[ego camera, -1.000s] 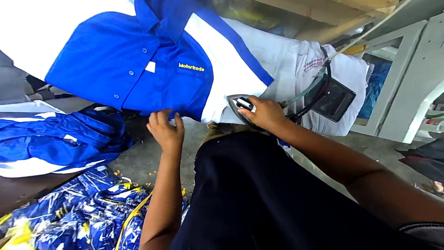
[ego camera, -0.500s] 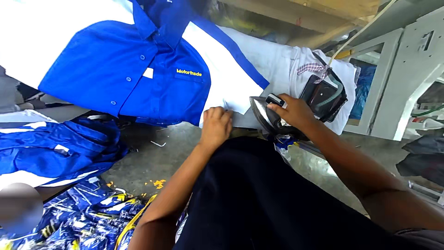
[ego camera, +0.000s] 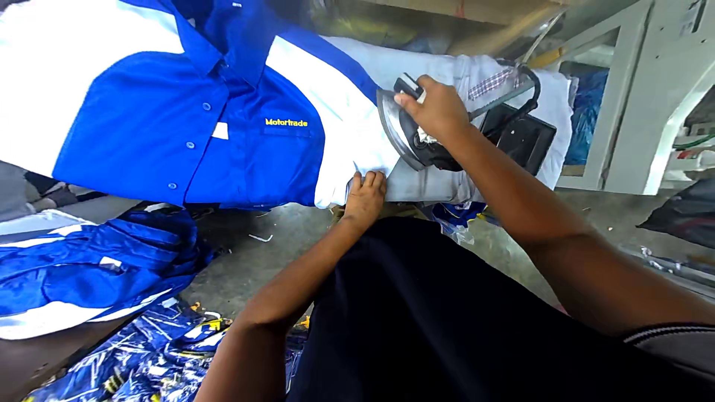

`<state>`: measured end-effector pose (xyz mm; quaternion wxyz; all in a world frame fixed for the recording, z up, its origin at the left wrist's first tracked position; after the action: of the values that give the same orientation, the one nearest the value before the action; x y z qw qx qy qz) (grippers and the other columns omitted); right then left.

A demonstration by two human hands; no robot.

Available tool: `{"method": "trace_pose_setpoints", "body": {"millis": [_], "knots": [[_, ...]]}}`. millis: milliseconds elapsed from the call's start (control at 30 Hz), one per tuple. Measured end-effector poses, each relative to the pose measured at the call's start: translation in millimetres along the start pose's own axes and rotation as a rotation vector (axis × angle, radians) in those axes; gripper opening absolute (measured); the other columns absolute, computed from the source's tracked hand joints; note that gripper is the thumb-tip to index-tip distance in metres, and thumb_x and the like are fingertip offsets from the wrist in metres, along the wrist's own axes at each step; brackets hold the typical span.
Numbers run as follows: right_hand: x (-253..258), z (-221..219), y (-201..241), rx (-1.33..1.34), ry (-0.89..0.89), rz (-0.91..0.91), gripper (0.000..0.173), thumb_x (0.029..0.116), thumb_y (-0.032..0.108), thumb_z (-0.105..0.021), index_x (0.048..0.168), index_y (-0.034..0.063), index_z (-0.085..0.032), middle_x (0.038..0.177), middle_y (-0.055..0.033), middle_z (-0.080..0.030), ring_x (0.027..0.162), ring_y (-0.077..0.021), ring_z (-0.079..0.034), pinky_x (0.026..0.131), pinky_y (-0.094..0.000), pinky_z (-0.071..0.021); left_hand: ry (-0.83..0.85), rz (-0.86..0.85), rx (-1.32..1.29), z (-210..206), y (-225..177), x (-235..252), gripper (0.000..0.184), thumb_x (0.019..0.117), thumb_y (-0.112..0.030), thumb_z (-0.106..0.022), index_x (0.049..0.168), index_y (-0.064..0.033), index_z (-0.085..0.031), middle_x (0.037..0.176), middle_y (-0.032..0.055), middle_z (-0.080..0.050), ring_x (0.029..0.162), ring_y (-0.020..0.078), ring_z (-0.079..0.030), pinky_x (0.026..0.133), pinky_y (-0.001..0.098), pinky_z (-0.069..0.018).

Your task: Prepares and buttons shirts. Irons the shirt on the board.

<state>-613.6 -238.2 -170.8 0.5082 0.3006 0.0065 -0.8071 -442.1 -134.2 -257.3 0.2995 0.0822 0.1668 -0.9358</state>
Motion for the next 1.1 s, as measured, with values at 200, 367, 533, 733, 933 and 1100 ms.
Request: {"method": "trace_pose_setpoints", "body": {"millis": [200,367,533,733,933,1100], "knots": [[-28.9,-16.5,-13.6,-0.058,0.072,0.06,0.057,0.1046,0.052,-0.054,0.134,0.0033,-0.06,0.104,-0.027,-0.07,0.098,-0.0479,-0.069,0.081,-0.065,-0.0523,-0.343,0.053,-0.348,53.1,29.6,-34.6,0.026,0.1005,-0.016,-0.059,0.118,-0.0037,-0.073,0.113,0.0236,-0.068,0.11,0.0463,-0.064,0.096,0.0687,-0.0431],[-10.0,-8.4,5.6,-0.019,0.028,0.021,0.058,0.1046,0.054,-0.052,0.137,0.0062,-0.059,0.108,-0.0242,-0.07,0.103,-0.0438,-0.069,0.085,-0.0631,-0.0522,-0.533,0.529,-0.368,77.4,120.2,-102.6,0.033,0.103,-0.025,-0.056,0.122,-0.0029,-0.072,0.118,0.0317,-0.063,0.114,0.0547,-0.056,0.094,0.073,-0.0381],[-36.3,-22.5,-7.3,-0.063,0.081,0.139,0.056,0.1042,0.051,-0.055,0.135,0.0039,-0.06,0.104,-0.0269,-0.071,0.099,-0.0478,-0.07,0.082,-0.0657,-0.0529,-0.609,0.883,-0.357,77.8,168.1,-184.5,0.038,0.1025,-0.027,-0.055,0.126,-0.0004,-0.069,0.128,0.0349,-0.057,0.124,0.0542,-0.05,0.103,0.069,-0.034],[-36.3,-8.7,-41.7,-0.007,0.012,-0.005,0.059,0.1045,0.053,-0.054,0.136,0.0037,-0.059,0.106,-0.0287,-0.07,0.1,-0.049,-0.069,0.084,-0.0667,-0.0509,-0.708,1.099,-0.336,60.8,164.7,-243.8,0.035,0.1011,-0.019,-0.055,0.121,0.0045,-0.07,0.124,0.0372,-0.057,0.122,0.0523,-0.05,0.105,0.0601,-0.0347],[-60.0,-28.3,-49.0,-0.117,0.109,0.22,0.055,0.104,0.047,-0.058,0.131,-0.0005,-0.061,0.1,-0.0294,-0.071,0.094,-0.0508,-0.07,0.079,-0.0685,-0.0522,-0.713,1.105,-0.399,51.2,147.4,-239.7,0.033,0.1002,-0.018,-0.056,0.119,0.0052,-0.071,0.123,0.0384,-0.055,0.121,0.0525,-0.05,0.103,0.0608,-0.0343],[-65.9,-14.0,-64.5,-0.072,0.192,0.181,0.054,0.1049,0.046,-0.057,0.134,0.0014,-0.062,0.101,-0.0292,-0.071,0.095,-0.0489,-0.069,0.083,-0.0671,-0.0513,-0.748,1.128,-0.401,46.1,150.9,-253.5,0.031,0.1004,-0.019,-0.057,0.116,0.0043,-0.072,0.122,0.0355,-0.058,0.12,0.0498,-0.051,0.103,0.0594,-0.0347]]}}
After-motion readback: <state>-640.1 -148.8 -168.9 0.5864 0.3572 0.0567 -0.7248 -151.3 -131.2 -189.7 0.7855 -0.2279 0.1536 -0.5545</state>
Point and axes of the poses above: each hand's wrist, its own x-axis towards the middle knuckle, its own z-axis out of the back of the hand, y = z × x, the point moved 7 cm from there along x, towards the middle knuckle
